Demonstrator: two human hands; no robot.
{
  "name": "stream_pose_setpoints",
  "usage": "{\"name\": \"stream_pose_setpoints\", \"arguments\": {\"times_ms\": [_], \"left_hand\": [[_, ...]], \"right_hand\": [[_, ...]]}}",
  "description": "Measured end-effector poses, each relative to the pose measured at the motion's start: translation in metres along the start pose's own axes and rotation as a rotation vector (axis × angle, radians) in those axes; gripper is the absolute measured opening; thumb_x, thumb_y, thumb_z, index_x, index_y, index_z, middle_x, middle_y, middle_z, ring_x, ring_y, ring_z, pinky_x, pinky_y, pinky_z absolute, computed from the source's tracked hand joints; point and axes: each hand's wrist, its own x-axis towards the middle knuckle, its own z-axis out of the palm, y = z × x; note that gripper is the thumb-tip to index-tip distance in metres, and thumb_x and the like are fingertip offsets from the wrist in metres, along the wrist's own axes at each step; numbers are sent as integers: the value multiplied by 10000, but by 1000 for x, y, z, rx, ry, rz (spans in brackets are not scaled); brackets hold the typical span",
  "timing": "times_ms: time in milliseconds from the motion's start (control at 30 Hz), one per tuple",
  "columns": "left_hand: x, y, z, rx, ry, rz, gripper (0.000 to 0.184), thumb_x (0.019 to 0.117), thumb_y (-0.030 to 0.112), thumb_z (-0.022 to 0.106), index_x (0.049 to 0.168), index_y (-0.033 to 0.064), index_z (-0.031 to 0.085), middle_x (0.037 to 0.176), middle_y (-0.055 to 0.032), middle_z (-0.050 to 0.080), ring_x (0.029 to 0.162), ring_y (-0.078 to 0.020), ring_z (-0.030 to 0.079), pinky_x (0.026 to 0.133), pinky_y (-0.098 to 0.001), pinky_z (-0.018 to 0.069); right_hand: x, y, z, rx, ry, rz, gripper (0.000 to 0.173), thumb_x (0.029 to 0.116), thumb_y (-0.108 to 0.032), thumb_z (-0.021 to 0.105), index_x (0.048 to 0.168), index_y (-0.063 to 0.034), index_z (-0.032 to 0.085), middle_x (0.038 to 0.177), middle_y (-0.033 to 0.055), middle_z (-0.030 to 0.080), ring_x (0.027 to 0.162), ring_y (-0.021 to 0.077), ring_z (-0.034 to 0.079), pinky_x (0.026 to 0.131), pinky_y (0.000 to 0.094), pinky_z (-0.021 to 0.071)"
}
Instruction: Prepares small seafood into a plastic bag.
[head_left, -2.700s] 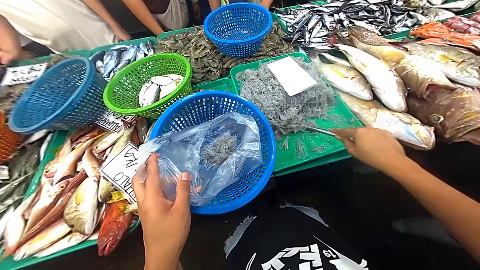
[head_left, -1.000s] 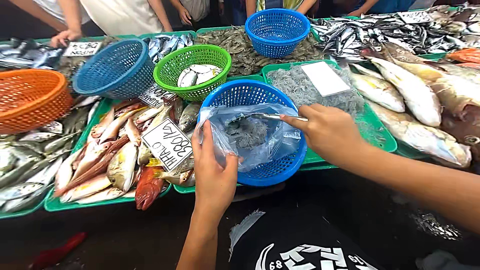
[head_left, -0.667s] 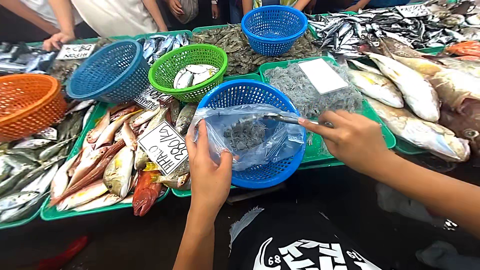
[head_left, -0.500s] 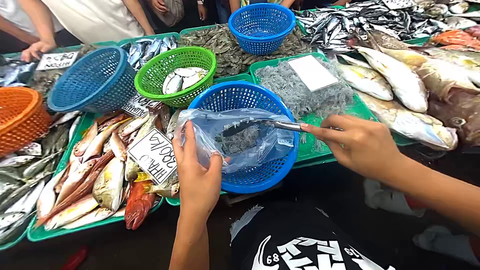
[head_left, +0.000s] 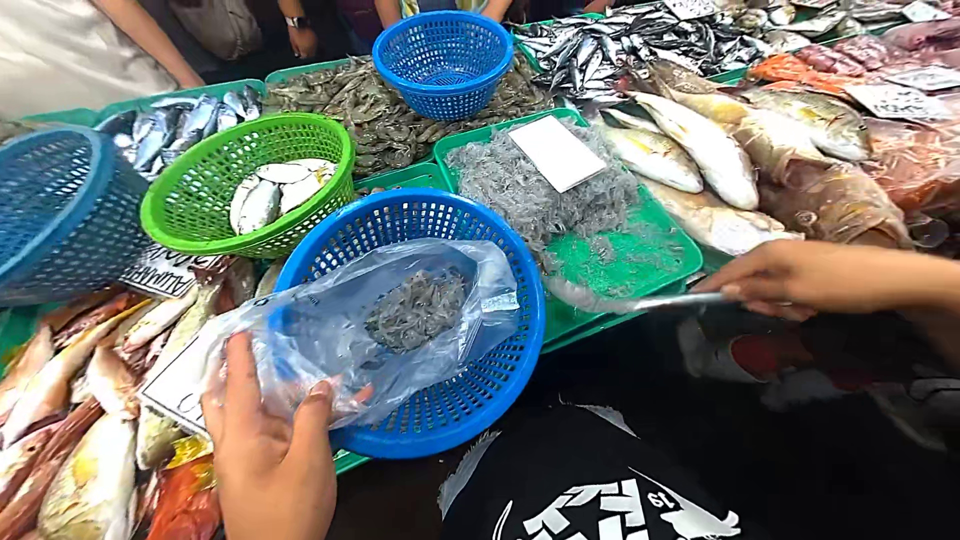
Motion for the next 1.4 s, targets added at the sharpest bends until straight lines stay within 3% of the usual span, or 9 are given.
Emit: {"name": "stream_pose_setpoints", "arguments": {"times_ms": [200,433,533,600,667,767,967,1200,1400], "left_hand": [[0,-6,1,36,-5,-27,750,898,70,478,1600,27,218,1481,-199,339,1060,-88,631,749,-282,606],[-4,-17,-6,21,-31,-33,753,903,33,465,1598,-7,177,1543,-228,305,1072,-99,630,788,-285,593],[-6,-11,1,15,-24,-46,732,919,28,451,1596,-12,173,1557,-215,284,1104,-75,620,803,-260,589],[-6,-10,4,6,-19,-49,745,909,26,457,1599,-6,177,1562,-219,277,1116,-85,614,810,-259,585],[-6,-10,5,11,-20,-40,765,894,26,468,1603,2,179,1563,-227,274,1111,-87,608,805,-254,577],[-4,-11,4,6,-35,-43,762,899,11,466,1607,11,184,1551,-229,288,1088,-99,617,784,-256,582],[0,-14,7,38,-32,-52,753,900,54,475,1601,12,205,1486,-225,347,1006,-112,636,761,-260,580],[1,-8,3,4,-23,-61,750,889,18,462,1592,5,203,1507,-222,336,1056,-122,633,768,-283,595],[-4,-5,0,-30,-6,-46,725,910,15,466,1589,9,212,1480,-183,376,965,-70,671,720,-251,609]], "right_hand": [[71,9,8,276,-69,57,312,1100,-134,446,1325,-55,646,690,-24,546,503,15,446,477,173,369],[49,65,-42,221,150,252,298,1090,-128,471,1292,-45,674,653,34,544,456,53,416,442,202,362],[58,56,-59,-121,280,275,237,1060,-141,563,1184,-83,757,749,114,656,615,199,554,619,409,473],[70,38,-65,-317,310,261,247,1044,-185,578,1188,-145,775,983,212,732,932,418,676,837,663,487],[81,26,-60,-380,358,297,257,1042,-247,576,1209,-207,768,1081,232,722,1055,480,654,868,722,463],[84,34,-29,-388,533,269,255,1023,-256,592,1213,-233,761,1000,214,731,933,469,683,746,706,502],[68,72,26,-357,626,152,346,1061,-218,495,1338,-246,702,1035,248,737,977,503,682,814,720,476],[21,79,21,-372,713,46,302,1045,-212,550,1271,-256,745,1008,226,749,926,504,689,770,742,467],[-4,85,-7,-291,695,-22,259,1022,-245,590,1203,-263,774,905,147,752,808,374,697,724,690,490]]}}
